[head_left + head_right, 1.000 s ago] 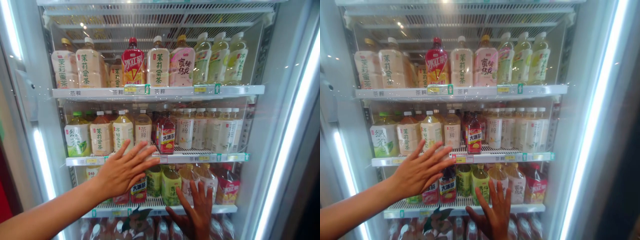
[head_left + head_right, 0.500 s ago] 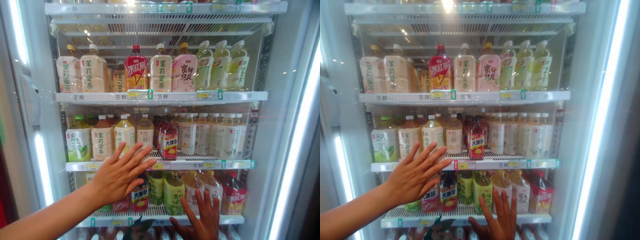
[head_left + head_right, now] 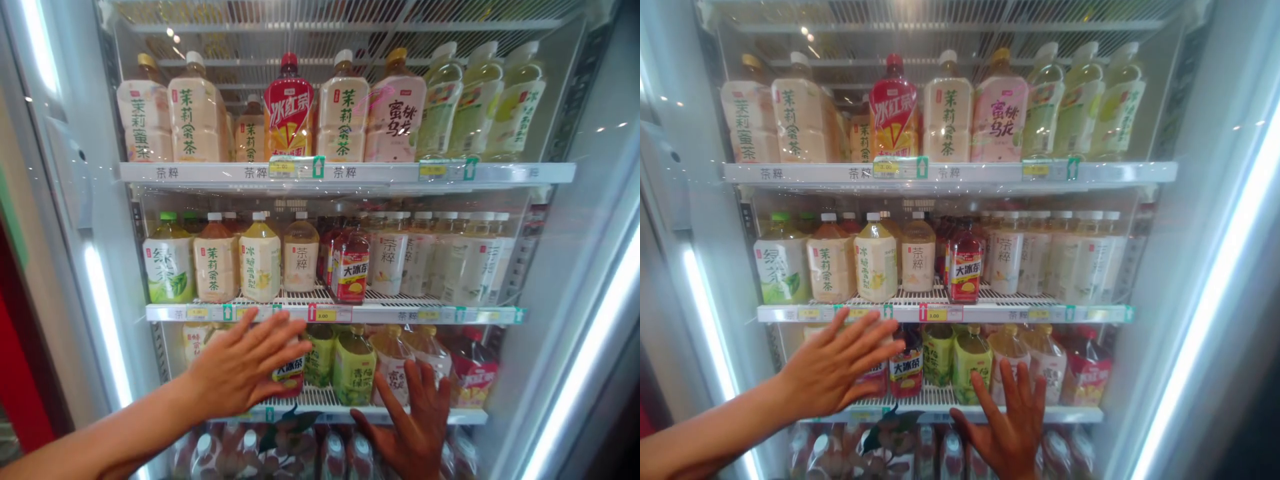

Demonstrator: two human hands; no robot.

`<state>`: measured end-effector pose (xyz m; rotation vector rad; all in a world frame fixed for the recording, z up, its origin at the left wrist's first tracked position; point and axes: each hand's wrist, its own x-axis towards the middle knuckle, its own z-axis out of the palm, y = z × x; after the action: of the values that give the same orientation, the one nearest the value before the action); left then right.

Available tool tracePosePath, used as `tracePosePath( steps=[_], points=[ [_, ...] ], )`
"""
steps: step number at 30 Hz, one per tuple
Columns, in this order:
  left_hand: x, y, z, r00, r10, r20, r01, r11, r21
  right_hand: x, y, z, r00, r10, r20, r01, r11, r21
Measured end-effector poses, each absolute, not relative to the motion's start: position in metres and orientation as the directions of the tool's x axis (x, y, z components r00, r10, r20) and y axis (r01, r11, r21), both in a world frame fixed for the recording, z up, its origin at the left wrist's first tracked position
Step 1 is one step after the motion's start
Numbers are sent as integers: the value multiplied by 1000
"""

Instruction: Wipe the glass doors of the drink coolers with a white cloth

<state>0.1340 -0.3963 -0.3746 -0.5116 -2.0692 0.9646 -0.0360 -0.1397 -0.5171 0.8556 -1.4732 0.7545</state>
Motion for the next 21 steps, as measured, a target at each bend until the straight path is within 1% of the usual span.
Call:
tracePosePath(
  steps=[2, 4, 5, 6, 9, 10, 11, 12, 13, 15, 17, 18, 19, 21],
  points=[
    [141, -399, -410, -628, 702, 334, 166, 541, -824, -35, -139, -515, -4, -94, 996, -851, 523, 46],
    [147, -404, -421, -632, 737, 241, 242, 483, -842, -35, -138, -513, 3, -112, 994, -849, 524, 62],
    [149, -407, -415, -635, 733, 244, 235, 484, -843, -35, -137, -513, 4, -119, 993, -849, 524, 66],
    [150, -410, -402, -644, 710, 285, 194, 512, -837, -35, -137, -513, 3, -122, 992, -849, 524, 67],
    [146, -412, -361, -628, 594, 503, -9, 641, -768, -35, -138, -514, -7, -114, 993, -849, 525, 55],
    [144, -411, -356, -616, 572, 542, -42, 663, -748, -36, -138, -515, -12, -106, 994, -850, 525, 45],
    [142, -409, -359, -611, 568, 551, -50, 667, -743, -36, -139, -515, -17, -97, 995, -851, 524, 37],
    [141, -406, -368, -613, 585, 531, -35, 651, -758, -36, -139, -516, -19, -91, 996, -852, 522, 32],
    [139, -403, -382, -619, 622, 480, 2, 612, -791, -36, -140, -516, -19, -87, 996, -854, 520, 29],
    [136, -398, -408, -638, 703, 314, 107, 485, -868, -36, -140, -516, -17, -83, 996, -859, 511, 28],
    [132, -391, -412, -636, 751, 180, 189, 377, -907, -35, -139, -515, -19, -79, 997, -865, 501, 23],
    [129, -388, -404, -629, 761, 160, 205, 360, -910, -35, -139, -515, -22, -76, 997, -868, 497, 19],
    [126, -384, -390, -623, 761, 181, 197, 377, -905, -35, -139, -515, -23, -74, 997, -869, 494, 17],
    [118, -375, -360, -613, 722, 321, 111, 481, -870, -35, -140, -514, -18, -71, 997, -870, 493, 20]
  ],
)
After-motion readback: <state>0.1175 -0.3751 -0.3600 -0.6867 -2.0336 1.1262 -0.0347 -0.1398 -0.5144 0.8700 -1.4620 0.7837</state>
